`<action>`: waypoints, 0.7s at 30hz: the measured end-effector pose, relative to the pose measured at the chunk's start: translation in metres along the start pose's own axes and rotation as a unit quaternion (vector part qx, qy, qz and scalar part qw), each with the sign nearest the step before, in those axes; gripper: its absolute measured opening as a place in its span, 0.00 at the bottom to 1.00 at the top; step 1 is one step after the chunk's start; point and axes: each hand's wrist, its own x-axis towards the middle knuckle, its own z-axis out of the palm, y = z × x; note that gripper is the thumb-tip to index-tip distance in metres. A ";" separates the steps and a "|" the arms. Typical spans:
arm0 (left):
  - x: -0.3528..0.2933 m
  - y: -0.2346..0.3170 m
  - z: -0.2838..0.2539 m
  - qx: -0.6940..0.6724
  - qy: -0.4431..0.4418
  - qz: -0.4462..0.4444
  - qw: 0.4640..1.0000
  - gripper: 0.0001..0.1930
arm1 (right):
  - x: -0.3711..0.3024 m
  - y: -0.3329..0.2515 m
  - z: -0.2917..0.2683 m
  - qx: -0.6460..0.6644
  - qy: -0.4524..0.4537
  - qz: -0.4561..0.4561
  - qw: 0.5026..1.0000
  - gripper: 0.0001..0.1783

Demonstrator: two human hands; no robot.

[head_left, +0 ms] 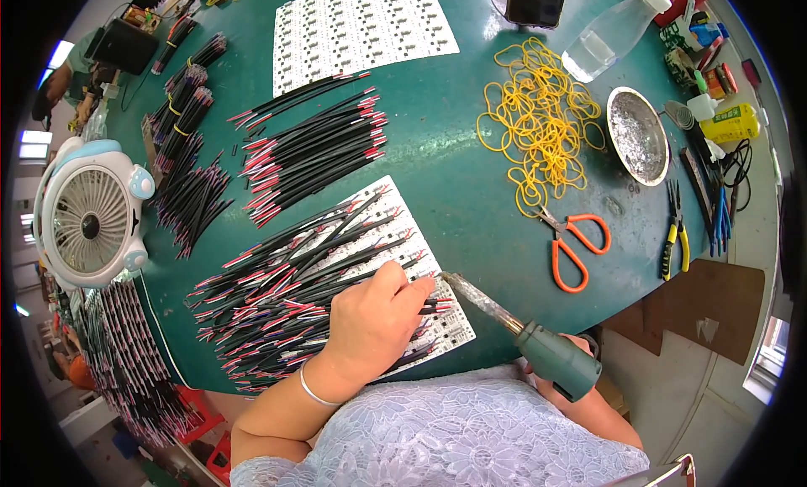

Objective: The person solders individual wires onto an LED light circuit board with a soldering iron.

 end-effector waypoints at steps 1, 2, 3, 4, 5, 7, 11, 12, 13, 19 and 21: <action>0.000 0.000 0.000 0.003 -0.001 -0.001 1.000 0.20 | 0.000 -0.001 -0.001 -0.066 0.002 -0.016 0.998 0.07; 0.000 0.000 0.000 0.003 -0.002 -0.001 1.000 0.20 | 0.000 -0.002 -0.001 -0.132 0.004 -0.033 0.991 0.07; 0.000 0.000 0.000 0.004 -0.001 -0.001 1.000 0.19 | 0.000 -0.004 -0.002 -0.132 0.004 -0.033 0.991 0.07; 0.001 0.000 0.000 0.004 -0.001 -0.002 1.000 0.19 | 0.000 -0.005 -0.003 -0.120 0.005 -0.021 0.993 0.07; 0.001 0.001 0.000 0.004 -0.001 -0.002 1.000 0.19 | 0.000 -0.006 -0.004 -0.107 0.007 -0.009 0.994 0.07; 0.001 0.001 0.000 -0.003 -0.004 -0.008 1.000 0.19 | -0.003 -0.011 -0.004 -0.078 0.017 0.033 0.996 0.08; 0.002 -0.002 -0.001 -0.019 -0.007 -0.008 1.000 0.18 | -0.009 0.004 -0.004 -0.078 0.005 -0.028 0.997 0.10; 0.002 -0.003 -0.002 -0.024 -0.013 -0.006 1.000 0.18 | -0.010 0.003 -0.003 -0.078 0.006 -0.028 0.997 0.10; 0.003 -0.004 -0.002 -0.029 -0.019 -0.003 0.999 0.17 | -0.012 0.001 -0.002 -0.066 0.000 0.022 0.998 0.11; 0.004 -0.005 -0.001 -0.038 -0.017 0.000 0.999 0.16 | -0.014 0.003 -0.002 -0.030 -0.001 0.037 0.999 0.09; 0.004 -0.005 -0.001 -0.036 -0.015 0.001 0.999 0.16 | -0.014 0.005 -0.002 -0.052 -0.002 0.009 0.999 0.09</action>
